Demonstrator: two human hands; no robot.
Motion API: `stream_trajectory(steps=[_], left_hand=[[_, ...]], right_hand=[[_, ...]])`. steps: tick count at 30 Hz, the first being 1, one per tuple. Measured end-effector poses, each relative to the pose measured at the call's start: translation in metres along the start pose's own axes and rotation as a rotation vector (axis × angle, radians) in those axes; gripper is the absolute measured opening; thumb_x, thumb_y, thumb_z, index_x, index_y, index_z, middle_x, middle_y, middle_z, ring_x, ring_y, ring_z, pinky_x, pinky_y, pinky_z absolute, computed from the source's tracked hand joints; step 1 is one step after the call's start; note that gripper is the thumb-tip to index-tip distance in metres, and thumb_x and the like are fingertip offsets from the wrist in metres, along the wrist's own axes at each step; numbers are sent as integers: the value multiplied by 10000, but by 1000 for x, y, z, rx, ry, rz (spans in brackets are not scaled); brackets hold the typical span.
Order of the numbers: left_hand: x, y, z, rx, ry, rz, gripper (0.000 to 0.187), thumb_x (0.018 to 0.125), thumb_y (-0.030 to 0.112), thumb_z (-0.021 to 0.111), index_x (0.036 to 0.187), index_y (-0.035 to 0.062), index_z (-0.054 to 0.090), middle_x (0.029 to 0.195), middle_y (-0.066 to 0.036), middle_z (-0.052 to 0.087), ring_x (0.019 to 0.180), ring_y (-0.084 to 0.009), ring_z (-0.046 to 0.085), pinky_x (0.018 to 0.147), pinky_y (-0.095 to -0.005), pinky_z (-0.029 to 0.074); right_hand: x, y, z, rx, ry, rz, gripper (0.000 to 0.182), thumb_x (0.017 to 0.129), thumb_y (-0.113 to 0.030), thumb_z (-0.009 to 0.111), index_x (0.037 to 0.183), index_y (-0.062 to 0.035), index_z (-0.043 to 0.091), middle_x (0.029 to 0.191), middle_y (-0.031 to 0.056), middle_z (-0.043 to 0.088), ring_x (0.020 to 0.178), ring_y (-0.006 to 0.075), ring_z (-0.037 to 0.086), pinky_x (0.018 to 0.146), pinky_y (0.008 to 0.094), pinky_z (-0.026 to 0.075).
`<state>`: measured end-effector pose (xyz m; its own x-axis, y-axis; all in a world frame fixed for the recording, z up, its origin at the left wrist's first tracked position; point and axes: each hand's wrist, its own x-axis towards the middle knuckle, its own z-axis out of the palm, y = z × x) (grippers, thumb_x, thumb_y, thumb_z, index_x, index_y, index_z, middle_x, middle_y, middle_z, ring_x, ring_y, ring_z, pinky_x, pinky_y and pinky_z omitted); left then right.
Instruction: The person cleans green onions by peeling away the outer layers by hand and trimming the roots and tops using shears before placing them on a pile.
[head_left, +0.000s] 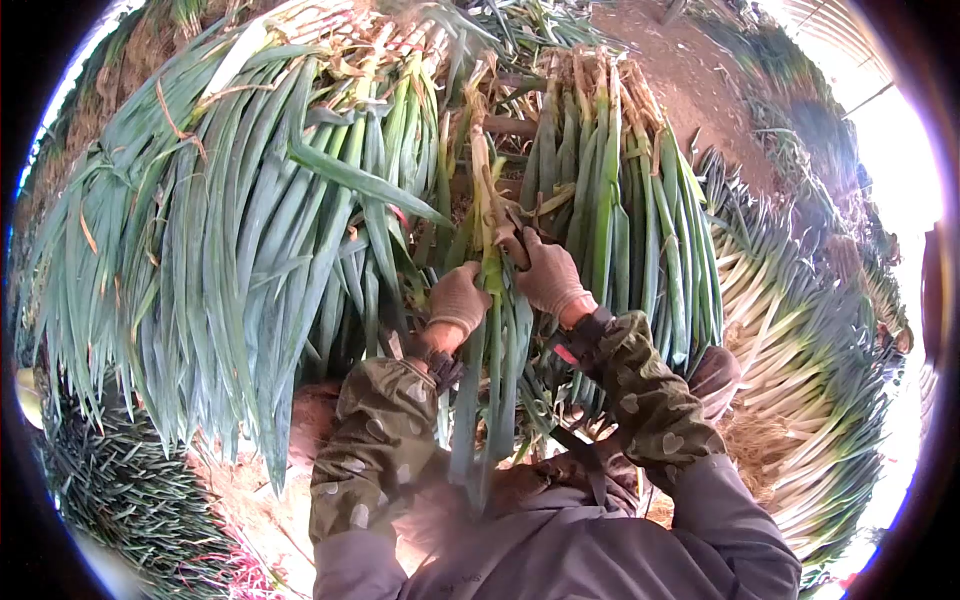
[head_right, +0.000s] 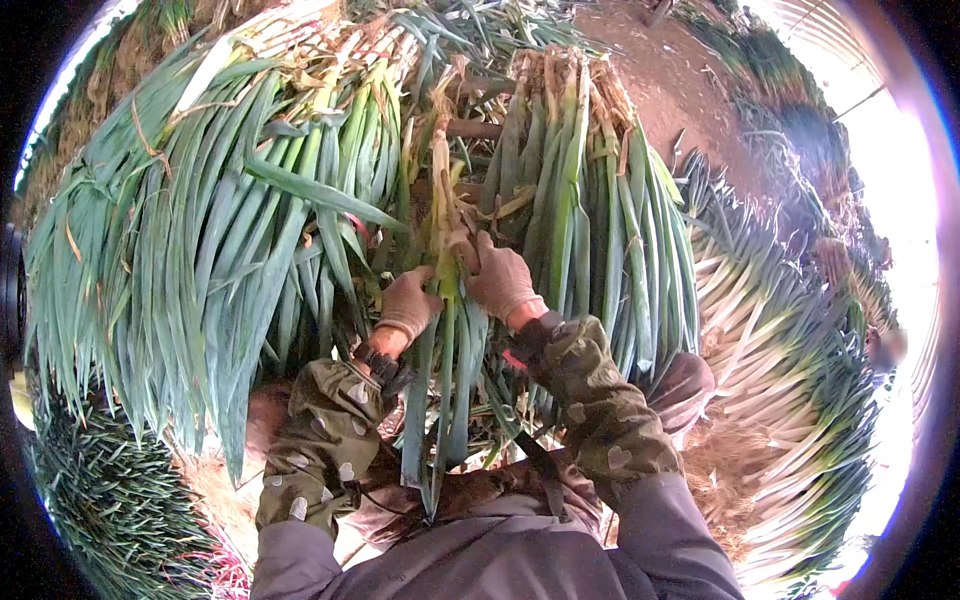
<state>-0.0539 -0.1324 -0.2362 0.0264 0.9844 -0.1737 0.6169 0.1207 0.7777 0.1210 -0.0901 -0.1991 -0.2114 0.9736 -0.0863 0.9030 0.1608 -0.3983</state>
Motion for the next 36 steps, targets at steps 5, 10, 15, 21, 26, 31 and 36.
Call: stream_trajectory(steps=[5, 10, 15, 21, 26, 31, 36], left_hand=[[0, 4, -4, -7, -56, -74, 496, 734, 190, 753, 1208, 53, 696, 1114, -232, 712, 1061, -413, 672, 922, -456, 532], [-1, 12, -11, -7, -92, -143, 519, 744, 166, 705, 1253, 68, 681, 1177, -249, 692, 1112, -406, 659, 980, -456, 511], [1, 6, -3, 24, -45, -125, 529, 745, 159, 698, 1254, 24, 654, 1221, -244, 677, 1151, -403, 642, 1001, -445, 502], [7, -16, 13, -64, 109, 45, 472, 740, 174, 719, 1192, 62, 640, 1022, -243, 709, 996, -444, 668, 863, -470, 532], [7, 1, -1, -148, 38, 23, 439, 735, 170, 724, 1149, 45, 648, 1047, -242, 706, 1001, -442, 666, 864, -469, 525], [6, -13, 7, -217, 32, 20, 396, 718, 137, 706, 1102, 53, 653, 995, -238, 705, 967, -438, 665, 827, -460, 525], [-8, 16, -13, -247, 21, 102, 385, 727, 44, 674, 1108, 3, 639, 985, -175, 711, 950, -281, 684, 857, -356, 520]], right_hand=[[47, -2, 8, 42, 60, -19, 420, 981, -354, 564, 1112, 44, 530, 842, 295, 689, 869, 490, 671, 761, 568, 526], [94, -2, 12, 69, 64, 11, 438, 1015, -387, 526, 1063, 46, 562, 901, 311, 685, 912, 508, 657, 781, 565, 519], [137, 6, 10, 119, 47, 23, 352, 899, -262, 645, 1070, 42, 601, 1006, 300, 687, 1004, 481, 648, 860, 534, 512], [89, 0, -20, 301, -106, 118, 403, 799, -234, 696, 1131, -16, 629, 989, 287, 675, 978, 466, 646, 822, 462, 510], [-45, 13, -16, 433, -20, 47, 524, 796, -170, 708, 1283, -39, 566, 886, 293, 653, 842, 488, 641, 710, 480, 518], [-114, 20, -30, 330, -124, 86, 651, 748, -192, 741, 1347, -48, 530, 877, 279, 663, 867, 484, 656, 714, 482, 536], [-102, 32, -22, 419, -38, 71, 510, 769, -166, 717, 1238, -37, 565, 885, 297, 655, 868, 488, 652, 731, 492, 522]])
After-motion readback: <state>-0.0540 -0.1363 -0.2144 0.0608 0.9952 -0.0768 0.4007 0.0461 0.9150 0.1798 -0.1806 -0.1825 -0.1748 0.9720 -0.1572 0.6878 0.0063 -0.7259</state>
